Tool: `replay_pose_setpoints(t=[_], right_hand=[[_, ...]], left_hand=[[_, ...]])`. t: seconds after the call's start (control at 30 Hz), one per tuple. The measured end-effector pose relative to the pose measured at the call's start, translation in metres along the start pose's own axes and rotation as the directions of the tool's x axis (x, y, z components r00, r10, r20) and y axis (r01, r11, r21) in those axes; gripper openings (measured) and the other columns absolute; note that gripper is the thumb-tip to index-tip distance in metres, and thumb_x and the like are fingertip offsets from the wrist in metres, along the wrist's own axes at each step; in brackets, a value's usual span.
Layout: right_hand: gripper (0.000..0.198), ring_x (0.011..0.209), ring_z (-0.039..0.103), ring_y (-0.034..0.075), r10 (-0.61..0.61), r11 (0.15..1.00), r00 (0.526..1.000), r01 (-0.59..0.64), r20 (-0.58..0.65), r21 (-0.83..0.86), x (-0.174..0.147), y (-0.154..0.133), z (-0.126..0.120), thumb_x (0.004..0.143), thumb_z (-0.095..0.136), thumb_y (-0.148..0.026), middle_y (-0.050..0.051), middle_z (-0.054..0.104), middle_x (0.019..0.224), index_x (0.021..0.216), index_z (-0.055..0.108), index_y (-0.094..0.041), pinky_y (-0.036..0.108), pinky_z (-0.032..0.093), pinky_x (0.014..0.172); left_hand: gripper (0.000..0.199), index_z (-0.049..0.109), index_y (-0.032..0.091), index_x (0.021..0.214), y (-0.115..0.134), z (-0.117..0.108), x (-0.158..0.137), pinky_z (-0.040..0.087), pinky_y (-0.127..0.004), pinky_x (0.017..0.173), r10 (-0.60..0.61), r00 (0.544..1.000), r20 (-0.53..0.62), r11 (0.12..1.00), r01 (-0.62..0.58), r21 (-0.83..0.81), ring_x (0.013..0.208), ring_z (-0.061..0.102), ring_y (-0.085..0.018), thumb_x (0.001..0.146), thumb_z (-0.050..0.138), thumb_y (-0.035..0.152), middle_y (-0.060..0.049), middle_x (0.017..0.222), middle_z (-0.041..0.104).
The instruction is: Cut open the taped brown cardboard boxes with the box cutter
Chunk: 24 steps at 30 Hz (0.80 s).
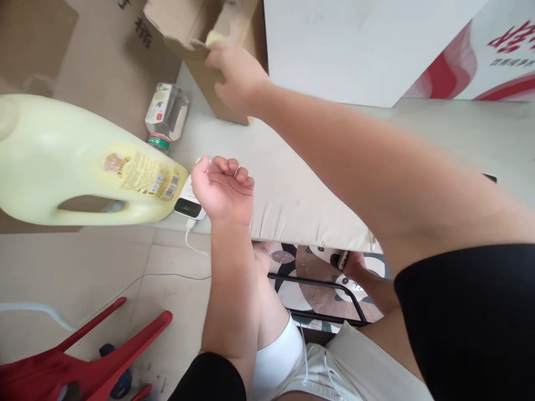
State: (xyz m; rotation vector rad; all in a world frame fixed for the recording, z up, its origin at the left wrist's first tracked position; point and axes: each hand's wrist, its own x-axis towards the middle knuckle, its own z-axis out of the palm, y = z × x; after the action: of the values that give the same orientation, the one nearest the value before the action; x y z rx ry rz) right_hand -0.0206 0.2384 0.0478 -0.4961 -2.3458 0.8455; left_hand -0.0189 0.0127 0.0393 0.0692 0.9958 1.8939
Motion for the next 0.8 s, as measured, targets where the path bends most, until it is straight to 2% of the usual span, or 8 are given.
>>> replay_pose_setpoints(t=[0.13,0.3,0.37,0.47,0.53,0.63,0.73,0.8], right_hand=[[0.018,0.088,0.068,0.016,0.081,0.987,0.992,-0.093,-0.094,-0.133,-0.083,-0.051,-0.034,0.086,0.058,-0.025,0.004,0.068,0.119,0.099,0.072,-0.023,0.034,0.061,0.078],[0.018,0.093,0.072,0.018,-0.021,0.991,0.985,-0.002,-0.173,-0.136,-0.235,-0.125,-0.093,0.086,0.06,-0.013,0.004,0.076,0.101,0.079,0.072,-0.024,0.032,0.059,0.076],[0.018,0.078,0.071,0.014,0.025,0.993,0.979,-0.047,-0.205,-0.107,-0.288,-0.141,-0.107,0.084,0.062,-0.01,0.004,0.076,0.104,0.082,0.072,-0.024,0.027,0.055,0.058],[0.022,0.076,0.072,0.016,-0.023,0.996,0.974,0.002,-0.224,-0.092,-0.345,-0.146,-0.111,0.081,0.058,-0.004,0.007,0.075,0.106,0.081,0.07,-0.023,0.026,0.056,0.052],[0.023,0.085,0.074,0.019,-0.041,0.996,0.949,0.016,-0.312,-0.084,-0.365,-0.138,-0.107,0.081,0.057,-0.004,0.007,0.075,0.109,0.086,0.07,-0.023,0.028,0.06,0.057],[0.025,0.073,0.071,0.015,-0.011,0.994,0.91,-0.037,-0.415,-0.107,-0.378,-0.121,-0.099,0.083,0.059,-0.008,0.009,0.068,0.129,0.101,0.071,-0.022,0.032,0.058,0.059],[0.027,0.064,0.061,0.007,-0.023,0.982,0.915,-0.055,-0.403,-0.182,-0.382,-0.108,-0.096,0.086,0.057,-0.011,0.01,0.06,0.137,0.107,0.069,-0.022,0.029,0.056,0.059],[0.025,0.066,0.057,0.007,-0.033,0.973,0.899,-0.072,-0.436,-0.222,-0.386,-0.104,-0.095,0.087,0.056,-0.011,0.008,0.06,0.124,0.105,0.068,-0.024,0.028,0.056,0.06]], left_hand=[[0.032,0.039,0.02,0.066,-0.003,-0.004,-0.001,0.034,-0.024,0.053,0.209,0.973,-0.098,0.976,-0.202,0.077,0.052,0.043,-0.009,0.084,0.05,0.044,0.001,0.065,0.044],[0.015,0.048,0.019,0.069,-0.007,-0.009,0.002,0.042,-0.026,0.071,0.586,0.765,-0.269,0.81,-0.564,0.162,0.075,0.055,-0.011,0.082,0.048,0.026,-0.001,0.075,0.05],[0.016,0.056,0.019,0.084,-0.01,-0.009,0.003,0.047,-0.028,0.086,0.579,0.796,-0.177,0.814,-0.554,0.176,0.096,0.061,-0.014,0.086,0.046,0.03,-0.005,0.096,0.061],[0.036,0.058,0.021,0.101,-0.019,-0.004,0.002,0.051,-0.038,0.097,0.446,0.885,0.132,0.865,-0.464,0.191,0.111,0.063,-0.021,0.093,0.037,0.049,-0.009,0.11,0.065],[0.046,0.059,0.02,0.103,-0.028,0.001,-0.001,0.052,-0.044,0.098,0.414,0.856,0.309,0.848,-0.486,0.21,0.107,0.065,-0.025,0.093,0.036,0.059,-0.01,0.105,0.067],[0.045,0.065,0.021,0.101,-0.044,0.01,-0.007,0.049,-0.046,0.103,0.474,0.747,0.466,0.77,-0.609,0.193,0.108,0.065,-0.025,0.094,0.042,0.058,-0.009,0.105,0.068],[0.043,0.065,0.021,0.082,-0.056,0.015,-0.01,0.046,-0.041,0.105,0.538,0.666,0.517,0.649,-0.719,0.25,0.106,0.063,-0.022,0.093,0.047,0.058,-0.007,0.1,0.067],[0.045,0.063,0.018,0.075,-0.063,0.018,-0.008,0.048,-0.037,0.095,0.549,0.67,0.5,0.597,-0.733,0.326,0.093,0.062,-0.019,0.089,0.054,0.06,-0.007,0.091,0.064]])
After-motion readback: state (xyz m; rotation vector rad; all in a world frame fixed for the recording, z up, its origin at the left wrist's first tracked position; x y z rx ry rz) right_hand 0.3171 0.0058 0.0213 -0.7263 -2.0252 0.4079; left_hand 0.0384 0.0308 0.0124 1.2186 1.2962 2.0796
